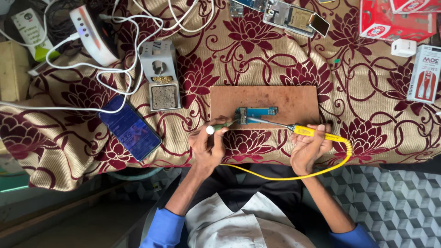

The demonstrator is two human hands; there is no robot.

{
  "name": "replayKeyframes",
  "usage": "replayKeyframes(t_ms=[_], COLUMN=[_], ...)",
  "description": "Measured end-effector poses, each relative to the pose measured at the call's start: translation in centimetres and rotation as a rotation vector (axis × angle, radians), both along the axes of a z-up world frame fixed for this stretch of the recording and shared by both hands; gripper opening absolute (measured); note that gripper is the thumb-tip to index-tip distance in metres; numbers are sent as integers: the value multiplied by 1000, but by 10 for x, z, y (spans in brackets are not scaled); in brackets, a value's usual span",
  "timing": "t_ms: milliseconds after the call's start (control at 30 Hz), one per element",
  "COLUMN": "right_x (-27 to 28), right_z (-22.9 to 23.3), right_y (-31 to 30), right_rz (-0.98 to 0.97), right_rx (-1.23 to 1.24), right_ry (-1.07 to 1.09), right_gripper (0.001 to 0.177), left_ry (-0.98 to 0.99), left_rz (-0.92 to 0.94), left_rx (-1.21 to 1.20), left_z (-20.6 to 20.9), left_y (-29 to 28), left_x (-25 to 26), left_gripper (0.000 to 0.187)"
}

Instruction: The person solders a small blue circuit board placed on a wooden board using a soldering iron in the right hand and a green-handled tool in the left hand. The person repeatedly applies the soldering iron to different points on the board while holding it steady.

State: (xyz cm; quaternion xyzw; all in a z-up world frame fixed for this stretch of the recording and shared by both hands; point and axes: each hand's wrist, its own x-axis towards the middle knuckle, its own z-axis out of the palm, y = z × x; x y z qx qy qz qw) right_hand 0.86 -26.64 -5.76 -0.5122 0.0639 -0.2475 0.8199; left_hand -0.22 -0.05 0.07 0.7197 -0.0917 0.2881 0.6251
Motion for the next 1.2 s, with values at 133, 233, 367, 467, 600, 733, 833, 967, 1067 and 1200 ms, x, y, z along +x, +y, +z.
replayKeyframes(t_ms=[133, 233, 367, 467, 600, 733, 833, 967, 1067, 1200], right_x=[1, 2, 7, 8, 7, 7, 8, 7, 6, 4], right_z=[2, 3, 10, 17, 25, 29, 28, 25, 21, 18], right_y=[2, 4, 4, 5, 12, 13, 10, 9, 8, 7], right_rz=[8, 11, 30, 42, -7, 9, 5, 12, 12, 149], right_rx=[3, 13, -3, -55, -111, -93, -80, -77, -30, -83], right_ry=[-8, -13, 8, 47, 53, 58, 95, 168, 195, 13], right_gripper=[28, 30, 30, 30, 30, 34, 35, 42, 42, 29], left_ry=[-12, -19, -17, 29, 28, 67, 120, 103, 135, 96], left_rz=[15, 9, 21, 38, 36, 56, 64, 59, 63, 65], left_rx=[31, 4, 6, 9, 8, 24, 24, 1, -8, 25], left_z=[-2, -5, -9, -10, -6, -1, 2, 5, 4, 2], left_y=[0, 0, -1, -1, -1, 0, 1, 1, 0, 1], left_x=[2, 3, 5, 2, 2, 1, -1, 0, -1, -1], left_gripper=[10, 10, 9, 9, 10, 10, 12, 11, 11, 10])
